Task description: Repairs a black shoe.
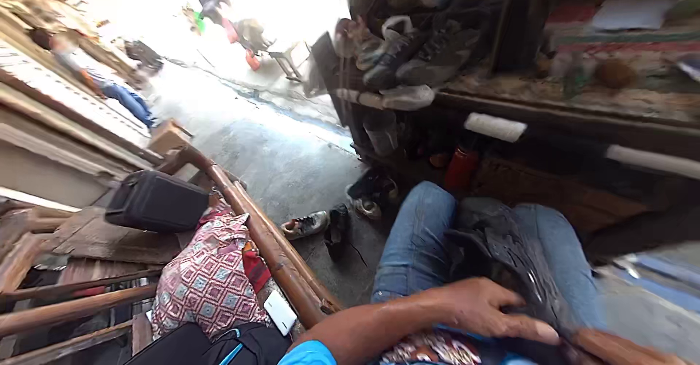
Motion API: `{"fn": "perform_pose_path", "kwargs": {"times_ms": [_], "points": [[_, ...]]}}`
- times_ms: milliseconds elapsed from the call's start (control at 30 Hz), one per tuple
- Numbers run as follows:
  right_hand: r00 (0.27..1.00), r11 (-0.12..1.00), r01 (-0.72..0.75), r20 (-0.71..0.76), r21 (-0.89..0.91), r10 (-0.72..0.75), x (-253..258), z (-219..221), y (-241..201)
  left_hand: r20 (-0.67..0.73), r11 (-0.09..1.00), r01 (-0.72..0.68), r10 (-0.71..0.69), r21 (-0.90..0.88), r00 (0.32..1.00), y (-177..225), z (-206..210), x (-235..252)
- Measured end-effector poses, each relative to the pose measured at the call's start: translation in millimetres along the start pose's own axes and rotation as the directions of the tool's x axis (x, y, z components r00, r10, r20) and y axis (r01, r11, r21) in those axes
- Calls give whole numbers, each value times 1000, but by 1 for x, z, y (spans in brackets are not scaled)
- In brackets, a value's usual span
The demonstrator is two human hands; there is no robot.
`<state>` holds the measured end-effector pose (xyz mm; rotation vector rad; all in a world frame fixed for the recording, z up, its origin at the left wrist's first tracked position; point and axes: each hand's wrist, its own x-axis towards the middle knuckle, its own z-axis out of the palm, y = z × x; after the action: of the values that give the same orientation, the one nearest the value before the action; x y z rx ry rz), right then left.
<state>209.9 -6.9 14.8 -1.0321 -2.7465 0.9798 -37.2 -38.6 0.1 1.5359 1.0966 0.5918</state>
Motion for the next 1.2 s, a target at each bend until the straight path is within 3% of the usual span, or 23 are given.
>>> {"fn": "perform_pose_path", "kwargs": {"times_ms": [100,267,333,400,467,567,667,733,800,867,967,1100,1200], "points": [[976,1000,28,-216,-9,-30,-11,12,18,-144,1000,-15,18,22,989,13,-14,-16],[979,1000,-21,-203,11,23,-16,7,17,-231,1000,22,-17,16,973,-9,-48,-51],[985,999,-36,-166,29,41,-16,5,17,-250,974,126,-76,188,965,-18,-58,-64],[992,997,-60,-113,41,65,-14,1,17,-278,875,246,-135,417,951,-24,-62,-73],[994,997,-77,-70,31,79,-12,-4,16,-304,808,288,-142,514,942,-21,-60,-77],[994,994,-109,-19,-12,109,-7,-12,9,-278,892,109,19,439,960,1,-42,-57],[988,987,-156,-10,-40,156,1,-14,-2,-102,916,-56,105,397,989,11,-16,-15],[986,986,-162,-45,-35,160,1,-10,-4,71,887,-49,19,460,997,11,-9,9],[987,990,-138,-88,-5,137,-1,-5,2,250,871,1,-142,492,958,13,-14,27],[986,993,-104,-126,52,110,-4,0,8,339,880,19,-202,475,919,14,-21,35],[985,990,-79,-145,114,95,-5,2,12,285,908,-8,-123,418,950,9,-22,30],[981,985,-61,-174,160,89,-6,4,17,113,928,-89,51,361,992,4,-20,15],[981,979,-77,-160,187,108,-7,3,21,112,995,-100,97,21,989,6,-35,4]]}}
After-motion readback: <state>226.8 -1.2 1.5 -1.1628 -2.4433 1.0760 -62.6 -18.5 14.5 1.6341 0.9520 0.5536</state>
